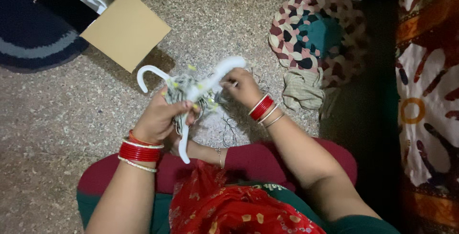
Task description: The person sits on the floor and winds a string of fairy lights around a white plastic hanger, gathering the loose wire from the floor and wrapping it around the hanger. They then wrap the coiled lights in a white cloth and handle a small yellow item.
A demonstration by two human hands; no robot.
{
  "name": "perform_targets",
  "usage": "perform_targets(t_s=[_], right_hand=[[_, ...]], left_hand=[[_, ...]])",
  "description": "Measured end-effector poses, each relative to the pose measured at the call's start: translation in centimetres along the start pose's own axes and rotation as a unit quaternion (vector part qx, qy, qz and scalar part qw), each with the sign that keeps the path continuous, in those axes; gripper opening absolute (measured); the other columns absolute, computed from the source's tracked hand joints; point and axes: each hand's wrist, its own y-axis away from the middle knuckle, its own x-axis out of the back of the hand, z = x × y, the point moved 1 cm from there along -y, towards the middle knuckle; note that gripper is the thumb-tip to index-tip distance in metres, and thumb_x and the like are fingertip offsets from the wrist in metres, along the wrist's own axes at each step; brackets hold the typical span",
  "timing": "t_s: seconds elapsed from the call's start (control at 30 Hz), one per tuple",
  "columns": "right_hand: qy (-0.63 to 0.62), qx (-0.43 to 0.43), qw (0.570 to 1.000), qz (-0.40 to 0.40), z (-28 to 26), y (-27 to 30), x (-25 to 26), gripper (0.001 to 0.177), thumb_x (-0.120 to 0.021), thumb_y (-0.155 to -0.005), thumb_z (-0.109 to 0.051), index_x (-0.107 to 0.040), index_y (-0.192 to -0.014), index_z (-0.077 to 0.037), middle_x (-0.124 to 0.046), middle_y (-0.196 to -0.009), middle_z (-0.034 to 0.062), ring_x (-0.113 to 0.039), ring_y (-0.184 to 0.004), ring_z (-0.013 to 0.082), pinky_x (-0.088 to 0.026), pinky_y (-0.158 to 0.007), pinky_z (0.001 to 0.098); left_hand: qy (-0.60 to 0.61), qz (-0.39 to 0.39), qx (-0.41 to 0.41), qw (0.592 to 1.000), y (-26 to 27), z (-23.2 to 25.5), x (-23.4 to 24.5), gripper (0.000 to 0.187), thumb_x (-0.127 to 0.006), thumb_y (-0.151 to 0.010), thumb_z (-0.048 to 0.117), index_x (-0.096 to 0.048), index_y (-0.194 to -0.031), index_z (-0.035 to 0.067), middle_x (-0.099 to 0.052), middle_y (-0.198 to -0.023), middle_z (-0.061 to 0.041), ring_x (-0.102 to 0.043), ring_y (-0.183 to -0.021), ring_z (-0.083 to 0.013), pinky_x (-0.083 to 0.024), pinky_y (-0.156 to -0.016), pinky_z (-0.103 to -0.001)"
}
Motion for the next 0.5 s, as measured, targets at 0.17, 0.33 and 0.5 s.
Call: perform_targets(t_s=[0.17,0.33,0.5], right_hand=[[-0.012,0.050,0.989,-0.138,-3.4,1.6,-2.2,0.027,-0.080,-0.086,-0.022,-0.072,-0.106,-0.006,-0.072,-0.099,0.0136,-0.069,-0.093,0.0305,-0.056,-0.083,0.0422],[-0.069,0.016,0.969,-0.236,-6.1,2.1,-1.6,0.045,-0.077,-0.085,-0.026,-0.065,-0.123,-0.006,-0.073,-0.103,0.0159,-0.072,-0.091,0.0316,-0.057,-0.081,0.0417],[-0.010,-0.019,0.958,-0.284,-8.0,2.4,-0.3,0.048,-0.073,-0.086,-0.025,-0.063,-0.129,-0.006,-0.073,-0.093,0.0181,-0.072,-0.082,0.0318,-0.056,-0.074,0.0421]], left_hand=[[0.123,0.130,-0.105,0.978,0.1,0.2,1.5,0.033,-0.064,-0.106,0.017,-0.057,-0.132,-0.002,-0.072,-0.103,-0.014,-0.070,-0.082,-0.0187,-0.061,-0.072,-0.032],[0.178,0.191,-0.195,0.945,-0.1,1.1,1.3,0.040,-0.055,-0.110,0.021,-0.051,-0.142,-0.003,-0.067,-0.126,-0.016,-0.067,-0.114,-0.0248,-0.060,-0.097,-0.038],[0.116,0.238,-0.256,0.930,-0.9,1.2,0.8,0.046,-0.053,-0.104,0.012,-0.039,-0.147,0.000,-0.051,-0.146,-0.016,-0.056,-0.137,-0.0329,-0.053,-0.110,-0.045]])
